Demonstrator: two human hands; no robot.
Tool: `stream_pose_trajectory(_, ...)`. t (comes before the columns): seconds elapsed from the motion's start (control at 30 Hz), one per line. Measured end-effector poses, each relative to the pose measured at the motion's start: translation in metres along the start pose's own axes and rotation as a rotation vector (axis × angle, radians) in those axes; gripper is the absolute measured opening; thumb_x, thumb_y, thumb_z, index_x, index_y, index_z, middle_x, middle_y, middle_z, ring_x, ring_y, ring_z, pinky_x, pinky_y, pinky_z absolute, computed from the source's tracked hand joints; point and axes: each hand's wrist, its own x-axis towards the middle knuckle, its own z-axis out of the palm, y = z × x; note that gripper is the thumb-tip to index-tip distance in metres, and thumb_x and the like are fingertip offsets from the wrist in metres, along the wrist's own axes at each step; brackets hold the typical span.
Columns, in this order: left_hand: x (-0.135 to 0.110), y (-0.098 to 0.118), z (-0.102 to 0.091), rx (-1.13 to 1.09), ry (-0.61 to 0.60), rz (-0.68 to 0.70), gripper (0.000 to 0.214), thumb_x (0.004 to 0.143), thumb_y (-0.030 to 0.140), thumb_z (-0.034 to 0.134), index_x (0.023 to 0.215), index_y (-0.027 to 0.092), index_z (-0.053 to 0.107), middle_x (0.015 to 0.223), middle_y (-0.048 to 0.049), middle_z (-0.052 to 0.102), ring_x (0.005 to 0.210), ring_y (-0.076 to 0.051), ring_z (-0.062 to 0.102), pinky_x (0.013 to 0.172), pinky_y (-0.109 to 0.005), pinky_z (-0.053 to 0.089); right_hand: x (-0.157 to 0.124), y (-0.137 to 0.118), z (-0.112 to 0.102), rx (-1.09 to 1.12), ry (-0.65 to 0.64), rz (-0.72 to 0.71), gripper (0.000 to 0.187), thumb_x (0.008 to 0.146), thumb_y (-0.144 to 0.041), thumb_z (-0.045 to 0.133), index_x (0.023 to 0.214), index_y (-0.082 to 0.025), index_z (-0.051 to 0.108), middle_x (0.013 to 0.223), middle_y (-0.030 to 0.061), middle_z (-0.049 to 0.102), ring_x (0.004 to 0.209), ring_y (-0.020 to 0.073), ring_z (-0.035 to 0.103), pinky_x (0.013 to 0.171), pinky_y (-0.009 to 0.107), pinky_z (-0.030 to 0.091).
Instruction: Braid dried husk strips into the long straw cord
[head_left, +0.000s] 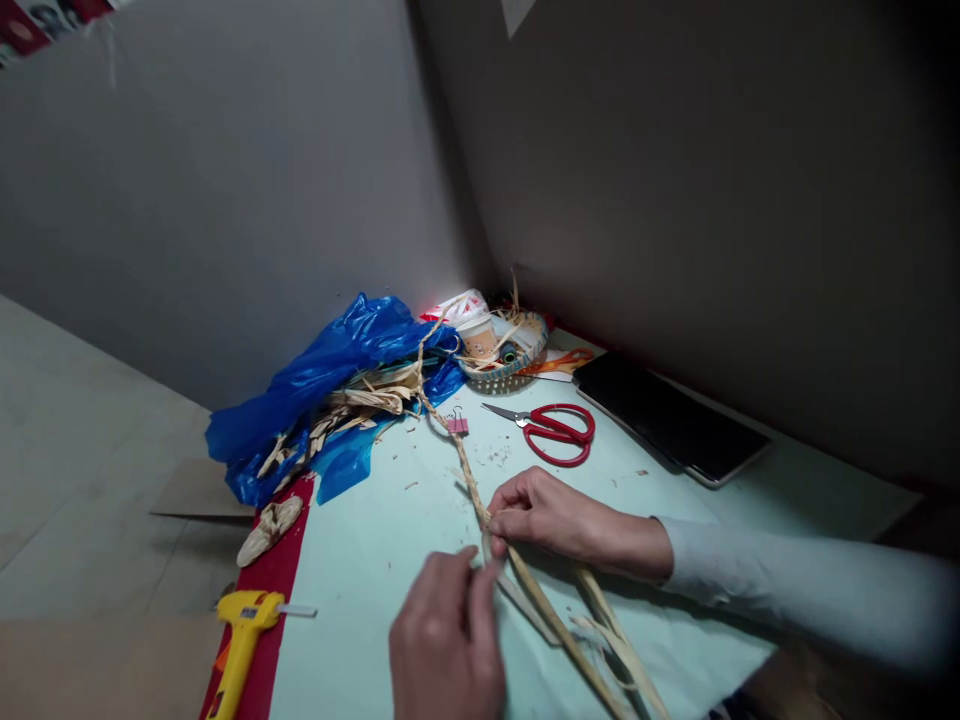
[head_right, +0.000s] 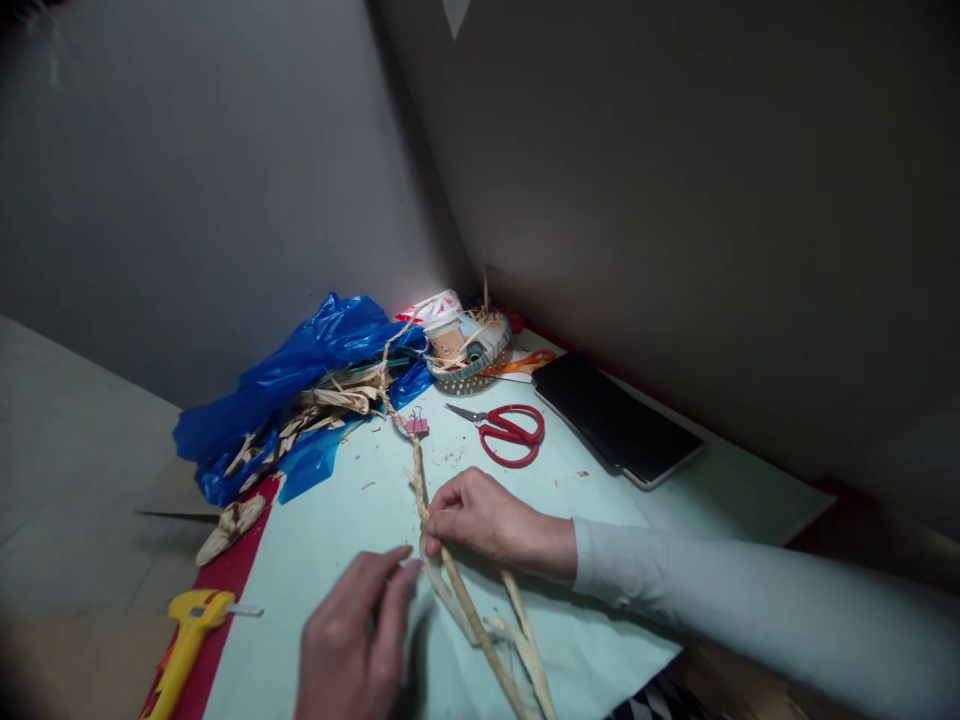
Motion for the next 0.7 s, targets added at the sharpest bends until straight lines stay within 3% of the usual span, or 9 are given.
stream_pose_trajectory(0.07,0.017,-0.006,-0.010,-0.253,-0.084,-0.256,0.023,0.091,0.034,0.051,0.098,0.019,0.067,0.097,-0.0089,0.070,0.091,-0.023,0.063,0.082,-0.034,0.047,-0.002,-0.003,-0.001,0.017,-0.024,0.001,0.017,0.074,-0.023,0.059,0.068,-0.010,0.067,0.058,-0.0009,0.061,0.045,0.0062,0.034,0.045,0.021,0.023)
stream_pose_trajectory(0.13,0.033,-0.008,-0.011,-0.546,-0.205,-0.369,0.021,0.088,0.033,0.054,0.100,0.019,0.064,0.100,-0.0076,0.069,0.095,-0.021,0.061,0.088,-0.033,0.044,-0.002,-0.004,-0.002,0.043,-0.046,0.001,0.020,0.077,-0.028,0.059,0.070,-0.010,0.067,0.055,-0.0020,0.059,0.043,0.0057,0.029,0.043,0.021,0.020)
stream_pose_trajectory(0.23,0.045,-0.004,-0.001,-0.959,-0.422,-0.450,0.015,0.087,0.031,0.055,0.086,0.017,0.060,0.074,-0.0003,0.061,0.063,-0.012,0.055,0.065,-0.023,0.044,-0.001,-0.002,-0.003,0.083,-0.077,-0.027,0.025,0.077,-0.034,0.060,0.070,-0.011,0.064,0.059,0.0011,0.063,0.046,0.0072,0.038,0.046,0.020,0.025)
stream_pose_trajectory(0.3,0.046,-0.002,0.006,-1.110,-0.486,-0.549,0.016,0.084,0.031,0.058,0.079,0.016,0.055,0.064,0.0041,0.052,0.045,-0.005,0.036,0.045,-0.018,0.029,0.000,-0.001,-0.004,0.032,-0.074,-0.038,0.027,0.078,-0.036,0.060,0.071,-0.010,0.064,0.064,0.0038,0.066,0.050,0.0090,0.044,0.048,0.021,0.029)
stream_pose_trajectory(0.37,0.043,-0.003,0.012,-1.122,-0.481,-0.611,0.019,0.083,0.032,0.060,0.075,0.016,0.053,0.063,0.0049,0.050,0.042,-0.003,0.024,0.040,-0.018,0.016,-0.001,-0.002,-0.006,-0.090,-0.078,-0.054,0.028,0.082,-0.035,0.057,0.074,-0.010,0.066,0.069,0.0057,0.068,0.054,0.0106,0.049,0.052,0.022,0.033)
stream_pose_trajectory(0.43,0.039,-0.007,0.015,-1.050,-0.455,-0.617,0.023,0.083,0.034,0.060,0.072,0.016,0.052,0.057,0.0068,0.044,0.042,-0.003,0.019,0.040,-0.020,0.012,-0.004,-0.006,-0.006,-0.283,-0.095,-0.095,0.027,0.086,-0.029,0.050,0.075,-0.010,0.066,0.071,0.0066,0.069,0.058,0.0121,0.053,0.056,0.022,0.036)
stream_pose_trajectory(0.53,0.035,-0.013,0.020,-0.924,-0.386,-0.599,0.026,0.082,0.037,0.060,0.068,0.017,0.053,0.053,0.0094,0.031,0.045,-0.005,0.019,0.042,-0.021,0.013,-0.011,-0.014,-0.005,-0.699,-0.024,-0.170,0.026,0.088,-0.021,0.046,0.073,-0.013,0.065,0.067,0.0061,0.067,0.058,0.0123,0.051,0.056,0.023,0.032)
stream_pose_trajectory(0.7,0.034,-0.010,0.023,-0.685,-0.288,-0.481,0.027,0.081,0.035,0.058,0.063,0.015,0.057,0.056,0.0052,0.036,0.055,-0.010,0.029,0.050,-0.022,0.023,-0.019,-0.017,-0.001,-1.114,0.052,-0.175,0.027,0.089,-0.023,0.043,0.072,-0.015,0.062,0.059,0.0055,0.061,0.048,0.0110,0.039,0.050,0.027,0.020)
